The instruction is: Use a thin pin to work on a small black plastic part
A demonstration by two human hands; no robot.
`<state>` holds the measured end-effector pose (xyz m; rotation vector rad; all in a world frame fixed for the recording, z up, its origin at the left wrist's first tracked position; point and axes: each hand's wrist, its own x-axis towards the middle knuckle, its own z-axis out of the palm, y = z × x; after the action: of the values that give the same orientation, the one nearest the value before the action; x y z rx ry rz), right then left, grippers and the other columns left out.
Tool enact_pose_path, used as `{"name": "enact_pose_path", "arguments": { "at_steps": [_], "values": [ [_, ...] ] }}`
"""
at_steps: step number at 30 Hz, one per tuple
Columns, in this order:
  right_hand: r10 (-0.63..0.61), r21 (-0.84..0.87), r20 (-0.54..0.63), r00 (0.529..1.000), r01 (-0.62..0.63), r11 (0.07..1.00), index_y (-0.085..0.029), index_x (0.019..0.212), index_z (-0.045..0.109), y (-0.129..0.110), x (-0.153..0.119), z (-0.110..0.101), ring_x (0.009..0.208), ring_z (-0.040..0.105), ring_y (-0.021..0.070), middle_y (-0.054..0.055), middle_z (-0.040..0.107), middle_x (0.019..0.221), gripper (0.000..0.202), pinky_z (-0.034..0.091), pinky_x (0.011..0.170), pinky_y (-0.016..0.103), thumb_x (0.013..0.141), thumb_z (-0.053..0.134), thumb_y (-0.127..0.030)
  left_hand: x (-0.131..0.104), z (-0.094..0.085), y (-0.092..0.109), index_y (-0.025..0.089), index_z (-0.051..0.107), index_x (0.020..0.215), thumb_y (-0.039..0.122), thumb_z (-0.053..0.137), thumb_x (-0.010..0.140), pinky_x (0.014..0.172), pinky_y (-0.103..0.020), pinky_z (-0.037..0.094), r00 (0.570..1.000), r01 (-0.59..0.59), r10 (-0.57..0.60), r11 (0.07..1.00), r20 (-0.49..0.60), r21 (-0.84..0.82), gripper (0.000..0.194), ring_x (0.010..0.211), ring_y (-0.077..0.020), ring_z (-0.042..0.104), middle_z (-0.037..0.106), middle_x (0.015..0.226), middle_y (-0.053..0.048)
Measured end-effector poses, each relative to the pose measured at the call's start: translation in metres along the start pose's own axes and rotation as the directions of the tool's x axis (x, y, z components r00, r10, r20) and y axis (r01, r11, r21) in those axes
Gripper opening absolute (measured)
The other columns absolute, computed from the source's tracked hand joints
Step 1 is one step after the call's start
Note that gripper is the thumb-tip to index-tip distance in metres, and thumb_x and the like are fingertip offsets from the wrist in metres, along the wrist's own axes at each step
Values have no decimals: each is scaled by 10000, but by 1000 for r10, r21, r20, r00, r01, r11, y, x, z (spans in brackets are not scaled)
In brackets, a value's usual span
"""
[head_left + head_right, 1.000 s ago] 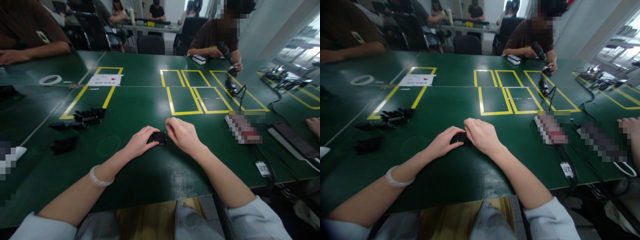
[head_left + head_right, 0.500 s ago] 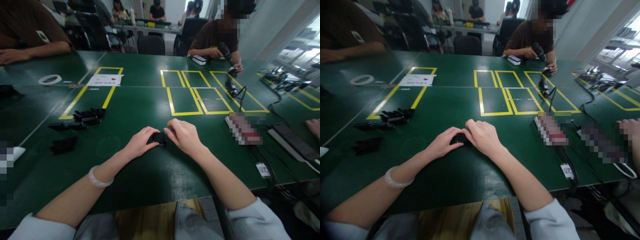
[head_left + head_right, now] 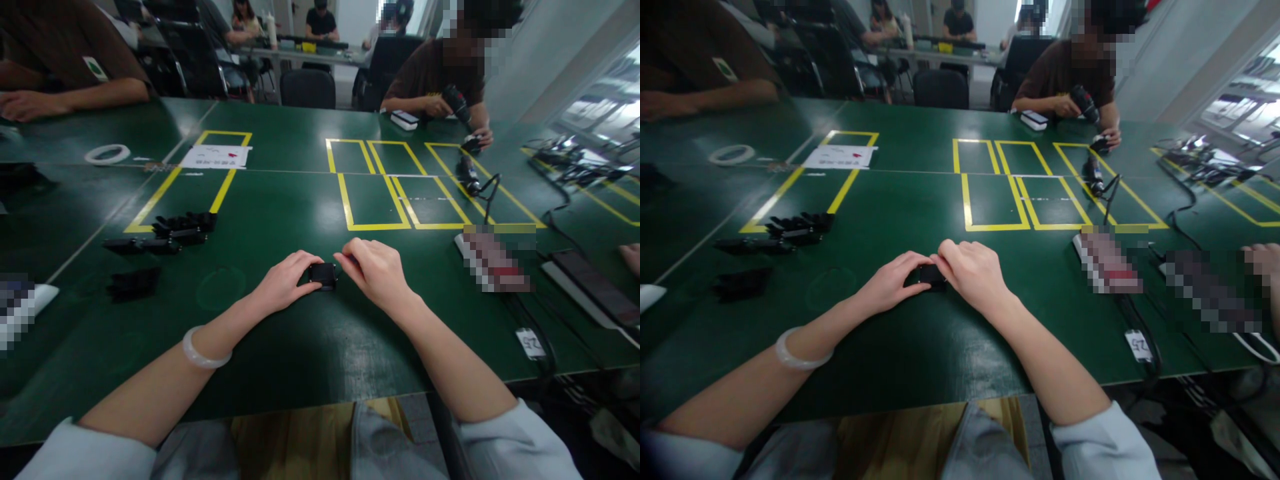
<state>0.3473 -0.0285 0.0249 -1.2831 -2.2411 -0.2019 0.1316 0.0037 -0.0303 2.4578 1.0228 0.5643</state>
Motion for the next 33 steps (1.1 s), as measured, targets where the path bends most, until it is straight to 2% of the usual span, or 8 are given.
{"name": "enact_pose_path", "arguments": {
  "at_steps": [6,13,19,26,31,33],
  "values": [
    [4,33,-21,1000,-4,999,-167,981,568,0,-2,5,693,573,134,40,641,766,237,404,678,251,938,343,-225,0,-1,1,224,522,1183,371,567,881,925,-388,465,1000,9,-9,1000,10,-10,339,1080,-243,553,575,1138,-71],
    [11,-31,-48,999,-12,999,-193,804,553,2,-4,6,578,503,117,7,582,638,270,361,611,245,956,391,-346,0,-1,0,225,504,1193,371,574,887,912,-370,461,1000,-3,3,1000,8,1,346,1069,-232,551,571,1133,-62],
    [-7,7,-81,997,8,1000,-159,961,569,0,-4,7,668,554,129,35,630,756,227,397,674,247,941,349,-211,0,-1,1,227,520,1186,360,574,882,920,-374,461,1000,10,-10,1000,9,-12,336,1079,-235,554,575,1137,-59],
    [-19,-21,-77,997,18,1000,-179,791,562,1,-6,5,584,502,116,7,587,647,265,371,624,249,955,410,-321,0,-1,-1,226,505,1198,360,581,881,914,-379,460,1000,6,-6,1000,17,5,352,1084,-244,551,572,1141,-67],
    [-36,8,-107,994,37,999,-161,921,578,0,-4,7,676,555,120,34,648,772,221,386,675,245,958,369,-226,0,0,-2,224,518,1185,364,573,881,921,-382,460,1000,8,-7,1000,15,-7,339,1084,-245,553,571,1154,-66],
    [-36,11,-121,992,38,999,-163,927,574,1,-4,7,665,547,121,30,643,762,215,381,663,249,950,366,-212,0,0,-1,223,516,1185,366,568,884,927,-383,457,1000,2,-2,1000,12,-7,337,1084,-244,552,571,1148,-66]
  ]
}}
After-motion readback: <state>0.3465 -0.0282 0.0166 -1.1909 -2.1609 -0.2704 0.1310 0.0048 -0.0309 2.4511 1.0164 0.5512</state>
